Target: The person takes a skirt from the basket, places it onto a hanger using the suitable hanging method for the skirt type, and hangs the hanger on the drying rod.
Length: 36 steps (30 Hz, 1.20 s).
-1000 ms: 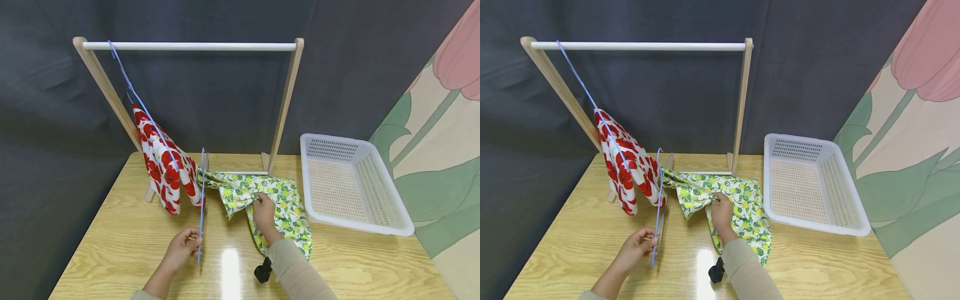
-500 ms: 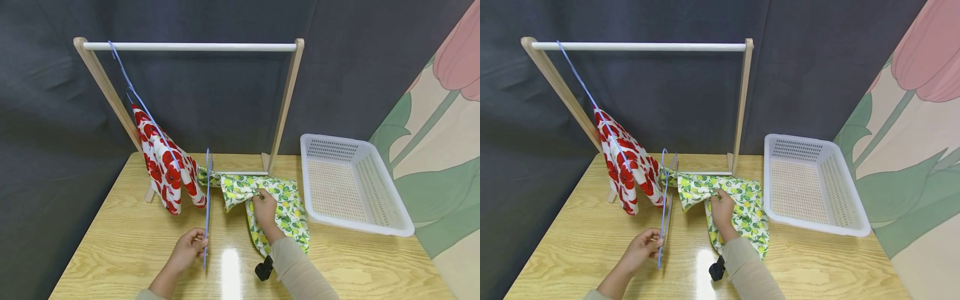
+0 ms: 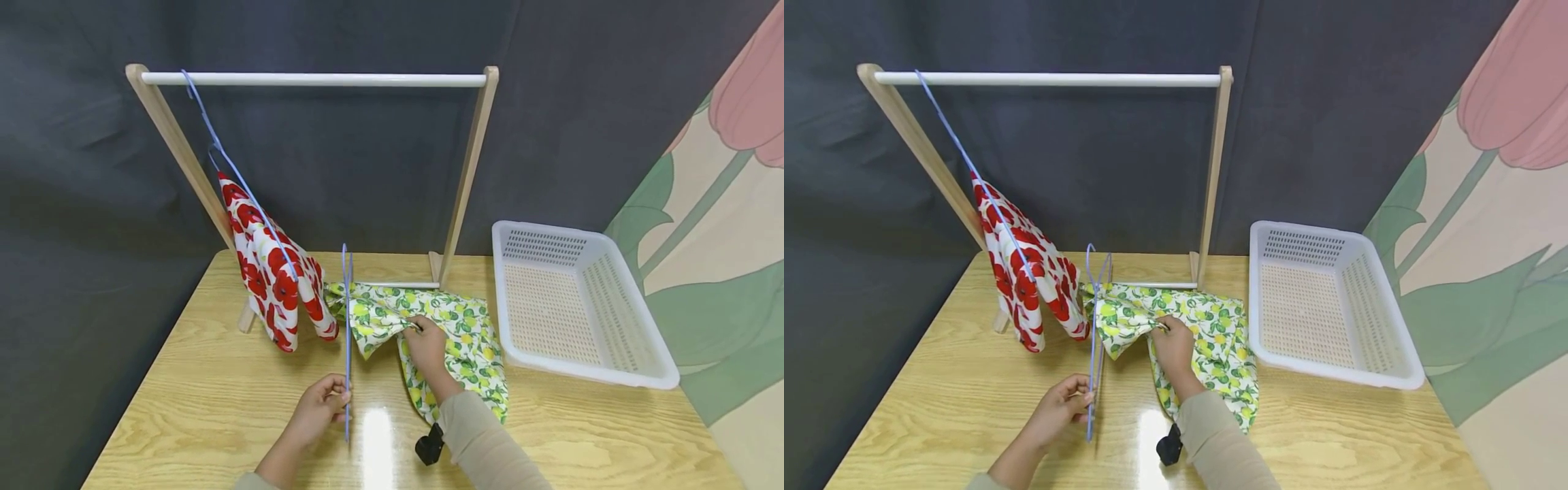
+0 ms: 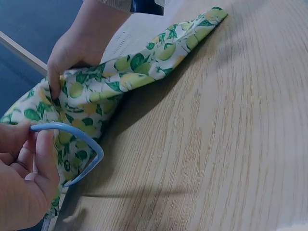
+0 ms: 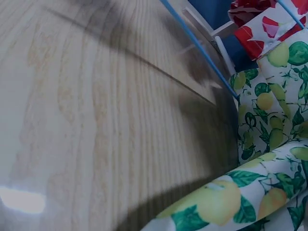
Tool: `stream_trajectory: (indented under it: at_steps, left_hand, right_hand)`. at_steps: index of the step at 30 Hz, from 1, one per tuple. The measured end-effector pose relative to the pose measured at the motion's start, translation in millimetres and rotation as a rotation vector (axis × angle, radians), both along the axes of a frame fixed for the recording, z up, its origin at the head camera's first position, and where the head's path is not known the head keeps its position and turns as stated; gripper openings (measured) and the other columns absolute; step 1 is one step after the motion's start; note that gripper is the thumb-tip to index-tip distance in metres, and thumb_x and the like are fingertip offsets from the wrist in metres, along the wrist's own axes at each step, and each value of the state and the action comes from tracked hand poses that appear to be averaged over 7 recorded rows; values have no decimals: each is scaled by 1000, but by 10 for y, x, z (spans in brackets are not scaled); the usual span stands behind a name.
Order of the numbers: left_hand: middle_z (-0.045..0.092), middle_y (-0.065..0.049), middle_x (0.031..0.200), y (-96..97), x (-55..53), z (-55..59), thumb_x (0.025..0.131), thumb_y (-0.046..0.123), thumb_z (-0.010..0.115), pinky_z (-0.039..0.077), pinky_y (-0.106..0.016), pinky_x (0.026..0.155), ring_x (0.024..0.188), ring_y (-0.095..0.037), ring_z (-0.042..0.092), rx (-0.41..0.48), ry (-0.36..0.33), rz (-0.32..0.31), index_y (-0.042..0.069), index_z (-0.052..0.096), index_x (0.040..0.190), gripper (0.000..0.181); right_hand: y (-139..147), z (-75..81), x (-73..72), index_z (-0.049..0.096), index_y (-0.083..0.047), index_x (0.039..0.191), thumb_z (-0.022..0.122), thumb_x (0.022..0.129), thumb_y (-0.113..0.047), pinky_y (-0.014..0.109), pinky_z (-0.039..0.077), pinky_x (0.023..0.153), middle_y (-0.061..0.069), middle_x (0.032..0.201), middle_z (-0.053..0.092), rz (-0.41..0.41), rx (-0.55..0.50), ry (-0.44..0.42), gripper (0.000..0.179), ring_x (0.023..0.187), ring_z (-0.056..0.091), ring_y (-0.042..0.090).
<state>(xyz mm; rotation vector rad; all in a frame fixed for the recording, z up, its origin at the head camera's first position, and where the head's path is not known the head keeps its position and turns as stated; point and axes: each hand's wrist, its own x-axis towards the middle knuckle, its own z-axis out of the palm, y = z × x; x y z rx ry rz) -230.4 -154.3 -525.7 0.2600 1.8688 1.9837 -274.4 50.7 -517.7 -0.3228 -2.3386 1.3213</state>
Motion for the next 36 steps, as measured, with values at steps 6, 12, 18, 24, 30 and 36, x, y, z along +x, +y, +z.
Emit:
stream_trajectory:
  at_steps: [6,12,18,24,30,36]
  left_hand:
    - [47,-11,86,39,15,20,83,-4,46,47,-25,58,69,-11,47,30,-15,15,-15,44,98,18]
    - [47,-10,84,59,43,14,82,-1,50,46,-23,56,68,-10,47,40,-23,37,-13,46,95,18]
    - [46,-6,82,65,38,25,83,-2,48,45,-24,56,66,-12,49,38,-8,45,-13,47,95,16]
    - [44,-3,80,99,24,-15,84,-3,47,44,-25,57,68,-10,47,50,-8,26,-15,43,97,18]
    - [44,-3,80,161,50,-52,84,-3,47,45,-25,57,66,-10,46,56,-13,-9,-14,43,96,17]
    - [44,-4,80,218,86,-59,83,-3,48,45,-23,55,65,-10,46,61,9,-26,-14,43,94,16]
  right_hand:
    - [-33,-61,26,65,-3,83,56,78,-3,22,32,35,9,80,62,43,40,-40,10,34,30,5]
    - [-62,-111,62,62,-7,72,55,77,-3,21,30,35,1,60,54,61,42,-65,9,37,31,7]
    - [-65,-157,69,64,-5,75,56,75,1,19,30,34,4,71,58,78,66,-51,10,37,31,5]
    - [-80,-210,70,65,-6,77,56,75,0,19,31,35,4,71,60,83,95,-62,11,37,32,3]
    - [-133,-209,106,65,-6,78,56,75,-2,21,32,35,4,71,59,97,71,-84,10,38,34,6]
    - [-175,-196,130,64,-8,73,58,76,-7,22,36,40,2,71,58,115,145,-71,6,45,40,7]
